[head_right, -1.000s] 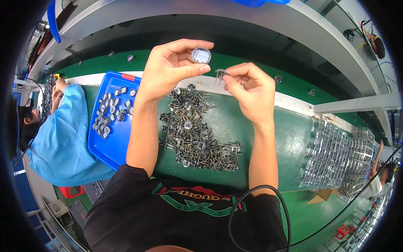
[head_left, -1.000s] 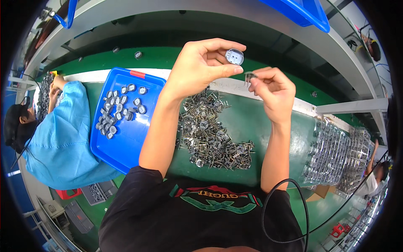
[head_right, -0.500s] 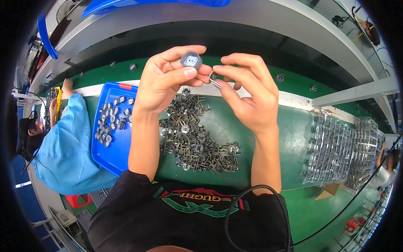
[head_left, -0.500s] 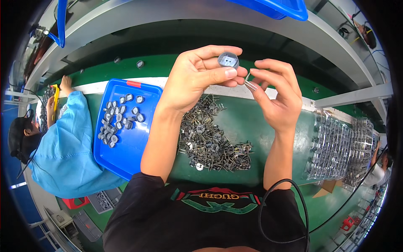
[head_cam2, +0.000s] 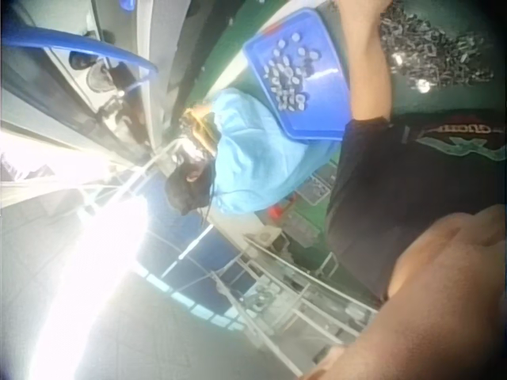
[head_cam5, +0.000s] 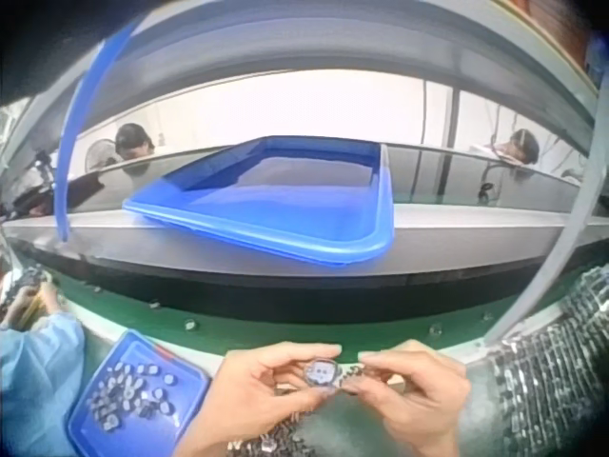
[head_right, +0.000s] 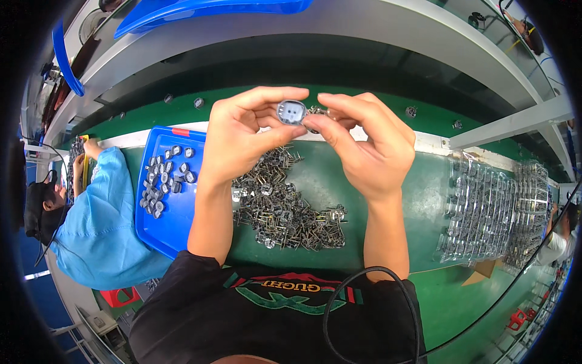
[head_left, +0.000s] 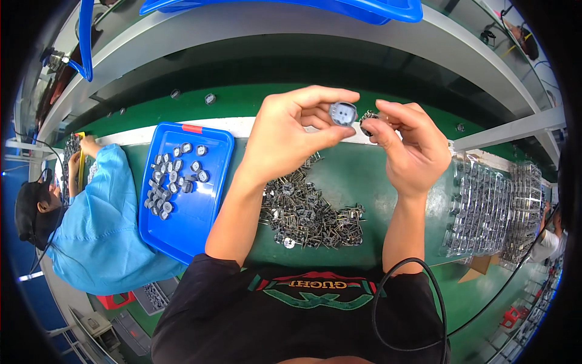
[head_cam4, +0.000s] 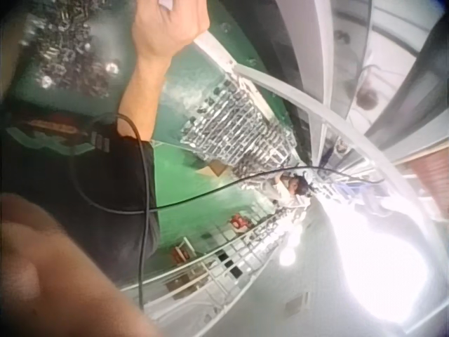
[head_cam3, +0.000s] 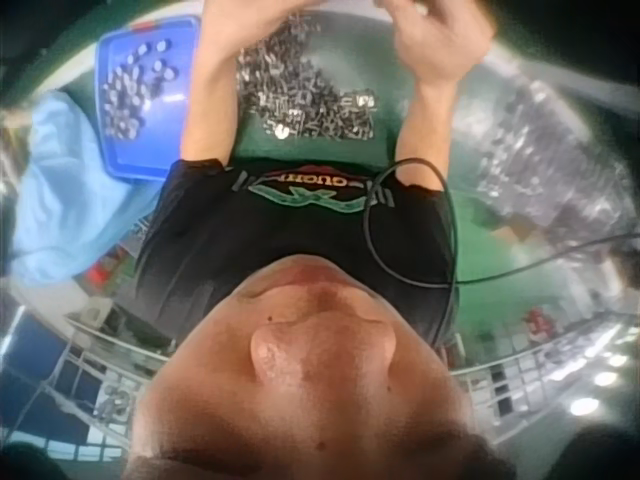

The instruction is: Assemble circular plastic and metal electronics components by connecting parts together on an assembly table.

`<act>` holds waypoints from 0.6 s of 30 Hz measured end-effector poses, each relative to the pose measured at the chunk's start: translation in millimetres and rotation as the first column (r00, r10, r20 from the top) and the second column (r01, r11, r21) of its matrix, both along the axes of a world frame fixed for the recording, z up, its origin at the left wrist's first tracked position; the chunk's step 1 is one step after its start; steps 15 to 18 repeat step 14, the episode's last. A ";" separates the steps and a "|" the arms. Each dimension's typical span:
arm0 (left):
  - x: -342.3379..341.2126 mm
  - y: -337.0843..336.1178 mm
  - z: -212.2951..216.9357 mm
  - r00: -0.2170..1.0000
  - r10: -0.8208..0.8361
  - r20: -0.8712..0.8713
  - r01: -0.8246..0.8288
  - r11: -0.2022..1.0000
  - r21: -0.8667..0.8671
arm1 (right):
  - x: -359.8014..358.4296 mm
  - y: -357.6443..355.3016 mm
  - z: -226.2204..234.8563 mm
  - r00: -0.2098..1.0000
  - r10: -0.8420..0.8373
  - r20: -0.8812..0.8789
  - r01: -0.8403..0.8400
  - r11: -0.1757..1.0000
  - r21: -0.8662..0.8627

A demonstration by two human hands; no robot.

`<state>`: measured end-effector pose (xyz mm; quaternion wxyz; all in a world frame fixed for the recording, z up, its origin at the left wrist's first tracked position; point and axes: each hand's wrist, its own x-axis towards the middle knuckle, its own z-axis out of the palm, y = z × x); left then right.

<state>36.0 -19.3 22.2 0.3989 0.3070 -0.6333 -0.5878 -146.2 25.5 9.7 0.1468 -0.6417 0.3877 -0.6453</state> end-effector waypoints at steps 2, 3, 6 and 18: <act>-2.3 5.5 0.3 0.999 0.021 0.027 -0.018 0.994 -0.106 | 2.3 1.7 -0.8 0.999 -0.019 0.036 0.018 0.999 0.029; -3.5 6.9 0.4 0.999 0.032 0.039 -0.025 0.987 -0.158 | 2.1 1.3 1.0 0.999 -0.035 -0.027 0.035 0.999 -0.005; -6.2 7.9 -4.7 0.998 0.055 0.028 -0.048 0.977 -0.208 | 3.7 -0.4 7.2 0.976 -0.122 -0.179 0.097 0.985 -0.142; -7.6 12.7 -3.3 0.998 0.048 0.033 -0.041 0.980 -0.194 | 10.5 3.5 11.1 0.967 -0.128 -0.221 0.094 0.983 -0.157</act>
